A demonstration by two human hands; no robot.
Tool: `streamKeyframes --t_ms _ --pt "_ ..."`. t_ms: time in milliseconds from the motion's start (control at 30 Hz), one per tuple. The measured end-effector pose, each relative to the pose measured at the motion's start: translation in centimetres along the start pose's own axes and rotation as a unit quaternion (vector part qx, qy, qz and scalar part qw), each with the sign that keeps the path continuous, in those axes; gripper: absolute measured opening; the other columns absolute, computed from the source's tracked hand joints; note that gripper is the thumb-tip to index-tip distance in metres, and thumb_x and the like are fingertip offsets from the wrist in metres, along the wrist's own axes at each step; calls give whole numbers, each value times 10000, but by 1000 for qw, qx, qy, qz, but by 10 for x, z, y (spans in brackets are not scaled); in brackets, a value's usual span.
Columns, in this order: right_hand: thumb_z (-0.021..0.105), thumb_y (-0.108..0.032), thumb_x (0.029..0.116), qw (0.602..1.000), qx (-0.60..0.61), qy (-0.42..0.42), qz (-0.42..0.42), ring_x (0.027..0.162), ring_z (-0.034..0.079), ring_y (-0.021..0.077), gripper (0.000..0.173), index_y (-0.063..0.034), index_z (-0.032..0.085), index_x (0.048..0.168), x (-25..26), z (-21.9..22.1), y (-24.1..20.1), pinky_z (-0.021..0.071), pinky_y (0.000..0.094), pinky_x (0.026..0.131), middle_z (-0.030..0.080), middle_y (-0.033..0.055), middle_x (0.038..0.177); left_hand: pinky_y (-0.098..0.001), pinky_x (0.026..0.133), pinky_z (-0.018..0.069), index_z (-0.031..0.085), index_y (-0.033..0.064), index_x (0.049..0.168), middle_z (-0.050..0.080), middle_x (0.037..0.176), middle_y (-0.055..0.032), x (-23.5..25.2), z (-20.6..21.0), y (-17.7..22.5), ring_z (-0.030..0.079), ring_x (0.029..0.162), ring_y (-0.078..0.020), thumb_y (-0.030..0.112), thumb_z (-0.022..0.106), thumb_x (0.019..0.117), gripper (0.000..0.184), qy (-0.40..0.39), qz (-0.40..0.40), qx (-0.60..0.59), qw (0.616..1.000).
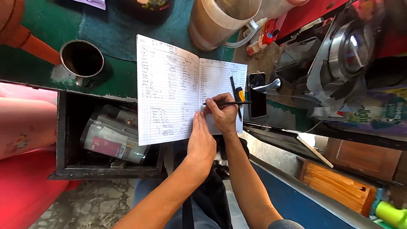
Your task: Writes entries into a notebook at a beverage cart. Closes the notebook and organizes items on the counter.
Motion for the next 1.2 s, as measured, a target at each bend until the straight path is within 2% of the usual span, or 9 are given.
streamKeyframes --t_ms 133,233,767,933,1067,1200 --pt "753 -44 917 1000 -2 -5 -17 687 728 156 131 -53 635 971 0 1 -2 657 327 644 724 50 848 -551 1277 79 553 -118 1377 207 1633 -355 1 0 0 132 1563 -452 10 258 1064 448 7 -1 -7 1000" --pt "758 -24 904 1000 3 -2 -9 693 733 174 144 -50 627 958 1 2 -2 663 341 645 723 66 864 -553 1275 81 553 -111 1382 209 1636 -347 1 0 1 133 1563 -447 15 254 1065 454 9 -5 -1 1000" --pt "766 -51 910 1000 -8 19 -1 663 739 193 169 -57 605 961 -1 1 0 664 351 612 732 73 843 -575 1269 79 531 -108 1407 174 1636 -366 0 2 3 115 1560 -470 29 255 1072 455 -4 3 40 999" --pt "761 -58 917 1000 -15 20 -2 659 738 184 163 -63 602 956 -2 1 -1 659 338 603 732 68 841 -567 1268 104 565 -98 1379 200 1630 -364 0 2 3 141 1555 -470 19 267 1068 447 13 -3 46 999" --pt "755 -30 905 1000 -7 25 -13 670 739 195 157 -25 605 951 2 2 -1 667 357 617 728 84 838 -564 1269 82 565 -103 1378 204 1633 -355 1 2 2 133 1560 -456 26 267 1070 448 12 -7 42 999" --pt "751 -36 910 999 -7 31 -11 663 737 186 156 -27 603 960 2 2 -2 665 346 615 727 78 826 -558 1270 82 584 -103 1357 203 1629 -364 1 3 2 123 1560 -461 30 275 1070 442 14 -6 42 999"
Point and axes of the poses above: each hand's wrist, its own x-axis towards the middle knuckle, its own z-axis out of the palm, y = z × x, the point moved 8 cm from there along x, towards the middle knuckle
